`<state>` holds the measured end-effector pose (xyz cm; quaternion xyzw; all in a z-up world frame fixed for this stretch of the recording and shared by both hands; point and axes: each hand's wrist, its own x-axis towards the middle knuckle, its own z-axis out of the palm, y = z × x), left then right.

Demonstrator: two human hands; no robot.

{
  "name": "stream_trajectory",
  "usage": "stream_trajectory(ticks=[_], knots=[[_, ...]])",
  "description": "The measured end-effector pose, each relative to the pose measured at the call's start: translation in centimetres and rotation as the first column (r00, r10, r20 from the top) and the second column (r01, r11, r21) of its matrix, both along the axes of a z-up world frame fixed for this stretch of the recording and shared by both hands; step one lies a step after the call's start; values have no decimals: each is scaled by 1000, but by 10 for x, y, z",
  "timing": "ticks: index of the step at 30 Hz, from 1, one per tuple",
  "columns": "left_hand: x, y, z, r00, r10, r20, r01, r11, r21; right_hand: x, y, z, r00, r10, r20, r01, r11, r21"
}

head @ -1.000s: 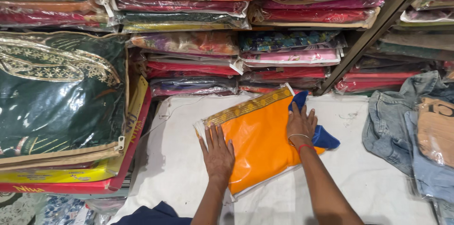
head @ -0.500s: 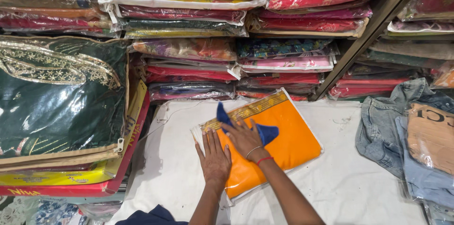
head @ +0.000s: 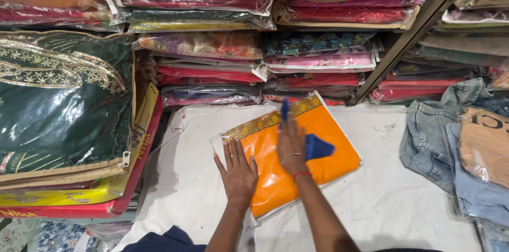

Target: The person sits on the floor and wipes the plastic packaging of several folded garments using a blue cloth. They handle an orange garment, a blue patterned garment, a dark blue floral garment, a pink floral garment, a white branded package, and a pink embroidered garment, wiping each one before setting it aside.

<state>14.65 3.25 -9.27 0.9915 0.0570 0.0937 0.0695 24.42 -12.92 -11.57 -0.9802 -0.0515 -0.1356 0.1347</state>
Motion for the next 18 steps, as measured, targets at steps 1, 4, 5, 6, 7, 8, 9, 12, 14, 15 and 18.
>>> stream_trajectory(ticks=[1, 4, 5, 6, 7, 8, 9, 12, 14, 15, 18], knots=[[1, 0, 0, 1000, -6, 18, 7, 1000, -15, -10, 28, 3, 993, 117, -35, -115, 992, 45], [-1, 4, 1, 995, -25, -93, 35, 993, 110, -53, 67, 23, 936, 351, -20, -342, 924, 173], [0, 6, 2, 988, -24, -153, 51, 982, 180, -61, 68, 31, 926, 377, -32, -360, 904, 230], [3, 6, 1, 997, -28, -78, 37, 993, 108, -64, 66, 37, 914, 404, -43, -376, 882, 285], [4, 5, 0, 1000, -28, -8, 28, 999, 35, -62, 58, 42, 910, 401, -103, -376, 905, 199], [5, 4, -2, 998, -23, 61, 25, 999, -39, -54, 42, 45, 906, 392, -162, -378, 919, 110], [1, 3, -6, 998, -23, 52, 25, 999, -36, -52, 20, 42, 899, 370, -233, -376, 926, 21], [3, 3, -9, 999, -18, 50, 18, 1000, -18, -33, -57, 28, 989, 81, -121, -94, 990, -101], [1, 3, -8, 998, -16, 54, 16, 1000, -1, -26, -114, 18, 995, -30, -96, 21, 996, -91], [1, 3, -7, 999, -13, 49, 12, 1000, 20, -24, -137, 14, 992, -71, -104, 66, 996, -53], [2, -1, -3, 1000, -5, 21, 4, 998, 61, -21, -166, 3, 984, -140, -110, 166, 943, 290]])
